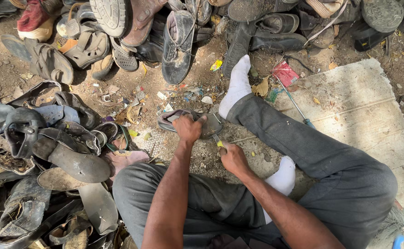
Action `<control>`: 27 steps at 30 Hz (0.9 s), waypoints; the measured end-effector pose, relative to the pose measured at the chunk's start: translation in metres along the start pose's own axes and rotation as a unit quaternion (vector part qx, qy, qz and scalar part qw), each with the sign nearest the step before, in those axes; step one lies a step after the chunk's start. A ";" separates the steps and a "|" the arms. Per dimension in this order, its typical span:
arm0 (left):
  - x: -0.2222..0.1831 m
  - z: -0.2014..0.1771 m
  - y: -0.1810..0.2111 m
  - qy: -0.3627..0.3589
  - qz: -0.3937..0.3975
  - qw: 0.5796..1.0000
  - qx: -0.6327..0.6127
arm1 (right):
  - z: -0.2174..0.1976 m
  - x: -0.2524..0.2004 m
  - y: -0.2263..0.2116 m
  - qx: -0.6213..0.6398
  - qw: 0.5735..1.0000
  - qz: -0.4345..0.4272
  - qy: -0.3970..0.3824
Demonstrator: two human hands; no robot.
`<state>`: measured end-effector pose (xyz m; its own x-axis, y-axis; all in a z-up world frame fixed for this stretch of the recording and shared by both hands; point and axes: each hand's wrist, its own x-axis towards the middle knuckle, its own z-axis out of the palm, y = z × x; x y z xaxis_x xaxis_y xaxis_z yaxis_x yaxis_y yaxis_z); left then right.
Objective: The person sits on the ground and uses a knife to scrape and trim old shoe soles, handling several different soles and pieces of footwear.
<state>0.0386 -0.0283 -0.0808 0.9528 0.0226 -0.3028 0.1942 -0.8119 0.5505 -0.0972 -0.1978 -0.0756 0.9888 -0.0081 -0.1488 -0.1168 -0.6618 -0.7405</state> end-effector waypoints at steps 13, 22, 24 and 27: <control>0.021 0.022 -0.011 0.037 0.005 0.999 0.032 | 0.024 -0.013 -0.022 0.010 1.000 0.016 0.009; 0.004 0.019 0.022 0.030 -0.105 0.994 -0.009 | 0.026 -0.031 -0.013 0.174 0.978 0.117 0.007; -0.002 0.010 0.030 0.019 -0.123 0.992 -0.003 | 0.014 -0.019 -0.017 0.245 0.948 0.203 -0.024; -0.018 -0.002 0.023 -0.028 -0.183 0.982 -0.026 | 0.011 -0.009 0.011 0.223 0.945 0.232 -0.052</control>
<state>0.0266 -0.0466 -0.0611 0.8033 0.2746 -0.5285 0.5341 -0.7247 0.4354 -0.1086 -0.1973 -0.0896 0.8099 -0.1317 -0.5717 -0.5861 -0.2237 -0.7788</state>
